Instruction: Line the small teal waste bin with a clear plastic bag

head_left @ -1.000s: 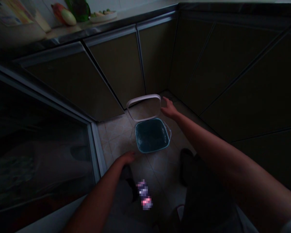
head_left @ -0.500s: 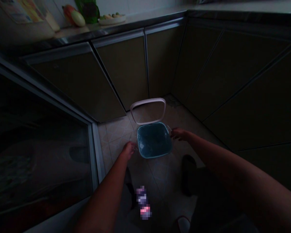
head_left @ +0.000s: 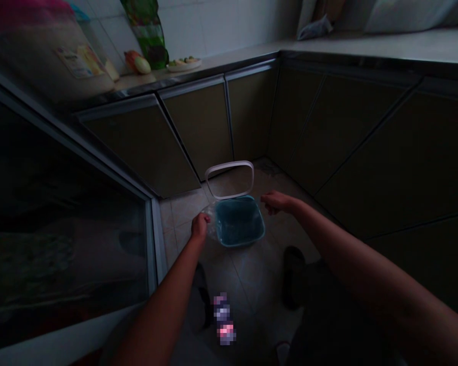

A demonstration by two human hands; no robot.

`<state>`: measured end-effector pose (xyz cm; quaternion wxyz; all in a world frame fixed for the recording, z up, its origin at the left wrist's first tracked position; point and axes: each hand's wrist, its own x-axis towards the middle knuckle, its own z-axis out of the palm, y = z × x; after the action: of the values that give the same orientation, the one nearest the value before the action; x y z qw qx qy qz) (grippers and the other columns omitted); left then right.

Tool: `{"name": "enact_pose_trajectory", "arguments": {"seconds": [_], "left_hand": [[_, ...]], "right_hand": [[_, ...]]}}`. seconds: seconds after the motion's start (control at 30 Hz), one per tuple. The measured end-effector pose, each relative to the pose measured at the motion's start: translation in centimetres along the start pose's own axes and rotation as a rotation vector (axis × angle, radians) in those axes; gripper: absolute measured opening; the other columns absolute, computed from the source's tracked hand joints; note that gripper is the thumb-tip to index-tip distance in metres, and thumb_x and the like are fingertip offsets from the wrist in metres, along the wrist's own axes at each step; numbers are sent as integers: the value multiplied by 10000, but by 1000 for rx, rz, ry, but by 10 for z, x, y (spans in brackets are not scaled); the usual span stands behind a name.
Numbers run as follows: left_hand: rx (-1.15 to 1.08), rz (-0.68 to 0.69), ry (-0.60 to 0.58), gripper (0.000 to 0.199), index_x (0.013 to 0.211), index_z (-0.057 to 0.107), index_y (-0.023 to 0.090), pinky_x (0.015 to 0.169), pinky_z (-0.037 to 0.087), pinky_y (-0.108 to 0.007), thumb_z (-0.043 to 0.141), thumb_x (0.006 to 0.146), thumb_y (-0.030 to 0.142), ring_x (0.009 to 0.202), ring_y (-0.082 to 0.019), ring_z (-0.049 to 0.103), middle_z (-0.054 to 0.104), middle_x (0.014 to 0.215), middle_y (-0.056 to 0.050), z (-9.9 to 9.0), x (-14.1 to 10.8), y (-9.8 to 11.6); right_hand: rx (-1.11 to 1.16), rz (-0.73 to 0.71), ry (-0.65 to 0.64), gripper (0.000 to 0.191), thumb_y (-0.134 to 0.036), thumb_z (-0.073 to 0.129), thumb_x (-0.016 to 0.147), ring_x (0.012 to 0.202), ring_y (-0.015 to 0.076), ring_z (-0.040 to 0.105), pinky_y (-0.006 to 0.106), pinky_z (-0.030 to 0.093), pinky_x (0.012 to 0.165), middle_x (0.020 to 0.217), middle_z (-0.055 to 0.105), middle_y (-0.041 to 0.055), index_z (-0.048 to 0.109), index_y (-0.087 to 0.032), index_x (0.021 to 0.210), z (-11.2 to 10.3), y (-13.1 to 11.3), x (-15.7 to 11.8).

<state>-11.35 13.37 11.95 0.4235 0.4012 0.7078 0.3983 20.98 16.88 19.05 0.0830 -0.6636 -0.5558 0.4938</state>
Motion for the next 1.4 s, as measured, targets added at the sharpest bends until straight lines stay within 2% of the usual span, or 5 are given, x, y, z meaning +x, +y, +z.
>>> {"name": "enact_pose_trajectory", "arguments": {"seconds": [0.47,0.7,0.87,1.07,1.4], "left_hand": [[68,225,-365,357,771,676,176,666,469,-280,657,768,532,650,-166,577,589,635,-2,-61,-115,74],[98,196,-237,402,938,763,183,680,472,-280,699,837,567,717,-179,569,615,720,-18,-120,-225,81],[-181,152,-215,361,831,755,194,615,442,-272,793,782,549,625,-152,516,593,642,-17,-162,-269,104],[-564,179,-267,225,860,734,215,599,500,-274,795,799,422,556,-126,456,445,547,37,-182,-266,135],[-578,-144,-281,97,863,668,144,487,448,-233,647,840,235,445,-69,345,401,580,70,-143,-191,126]], "right_hand": [[7,-150,-140,186,-355,489,1007,496,117,548,230,413,482,673,556,3,541,-191,935,-46,-17,-97],[59,-280,-490,308,-470,569,977,481,139,618,230,477,452,637,530,-30,491,-191,871,-66,-11,-168],[280,-421,-704,376,-510,547,1005,413,115,592,191,451,376,593,533,-44,476,-188,824,-72,5,-208],[539,-478,-883,300,-432,534,1022,333,104,547,154,401,306,566,576,-40,508,-185,854,-73,31,-216],[623,-388,-741,275,-388,486,980,271,28,258,143,151,256,575,577,-28,476,-189,790,-55,39,-154]]}}
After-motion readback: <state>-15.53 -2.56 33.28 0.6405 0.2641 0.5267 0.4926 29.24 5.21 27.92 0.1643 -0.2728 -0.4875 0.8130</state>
